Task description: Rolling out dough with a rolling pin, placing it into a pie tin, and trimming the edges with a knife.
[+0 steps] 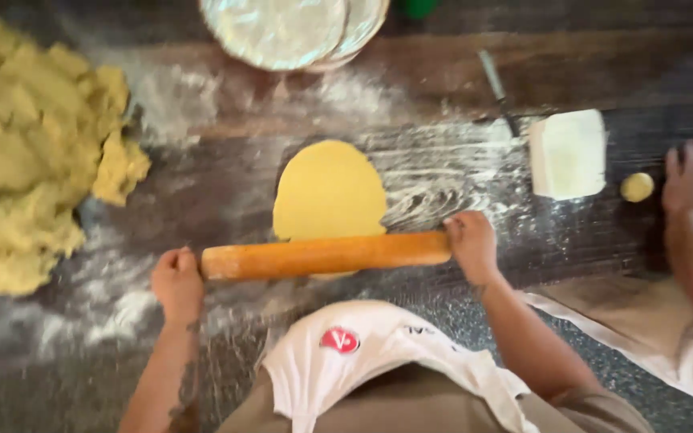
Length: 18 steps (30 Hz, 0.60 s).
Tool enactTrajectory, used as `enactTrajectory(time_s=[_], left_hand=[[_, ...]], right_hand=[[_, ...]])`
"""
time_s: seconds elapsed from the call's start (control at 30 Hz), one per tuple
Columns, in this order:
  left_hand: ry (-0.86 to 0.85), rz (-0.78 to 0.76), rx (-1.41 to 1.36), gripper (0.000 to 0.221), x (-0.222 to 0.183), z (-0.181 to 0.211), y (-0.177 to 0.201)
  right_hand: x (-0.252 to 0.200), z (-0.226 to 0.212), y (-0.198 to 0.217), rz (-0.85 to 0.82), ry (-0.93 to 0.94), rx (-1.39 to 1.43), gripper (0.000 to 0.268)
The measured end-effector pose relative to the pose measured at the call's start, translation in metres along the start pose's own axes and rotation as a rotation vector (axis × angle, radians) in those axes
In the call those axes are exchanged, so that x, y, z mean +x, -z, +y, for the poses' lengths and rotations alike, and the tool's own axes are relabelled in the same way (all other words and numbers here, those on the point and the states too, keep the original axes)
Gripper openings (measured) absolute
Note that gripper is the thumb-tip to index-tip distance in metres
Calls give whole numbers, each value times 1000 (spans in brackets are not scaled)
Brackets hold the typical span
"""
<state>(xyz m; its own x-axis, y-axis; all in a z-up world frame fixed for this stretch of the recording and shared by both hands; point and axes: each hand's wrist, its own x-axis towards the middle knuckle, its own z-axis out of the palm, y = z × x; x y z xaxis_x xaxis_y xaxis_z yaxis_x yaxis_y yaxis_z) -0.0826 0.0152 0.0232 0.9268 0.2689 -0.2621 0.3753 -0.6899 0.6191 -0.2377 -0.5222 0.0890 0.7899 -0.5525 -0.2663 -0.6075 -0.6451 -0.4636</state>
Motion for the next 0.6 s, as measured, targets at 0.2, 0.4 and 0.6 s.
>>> enactTrajectory(time_s=[0.2,0.4,0.6], left_hand=[[-339,-300,-279,31,-1,218,-31],[-721,-420,126,47,70,228,-197],[-634,-711,595,51,58,277,-158]], right_hand=[[-13,-91,13,-360,387,-236,89],[37,-9,52,-222,-68,-280,79],[96,52,124,-23,-151,96,38]])
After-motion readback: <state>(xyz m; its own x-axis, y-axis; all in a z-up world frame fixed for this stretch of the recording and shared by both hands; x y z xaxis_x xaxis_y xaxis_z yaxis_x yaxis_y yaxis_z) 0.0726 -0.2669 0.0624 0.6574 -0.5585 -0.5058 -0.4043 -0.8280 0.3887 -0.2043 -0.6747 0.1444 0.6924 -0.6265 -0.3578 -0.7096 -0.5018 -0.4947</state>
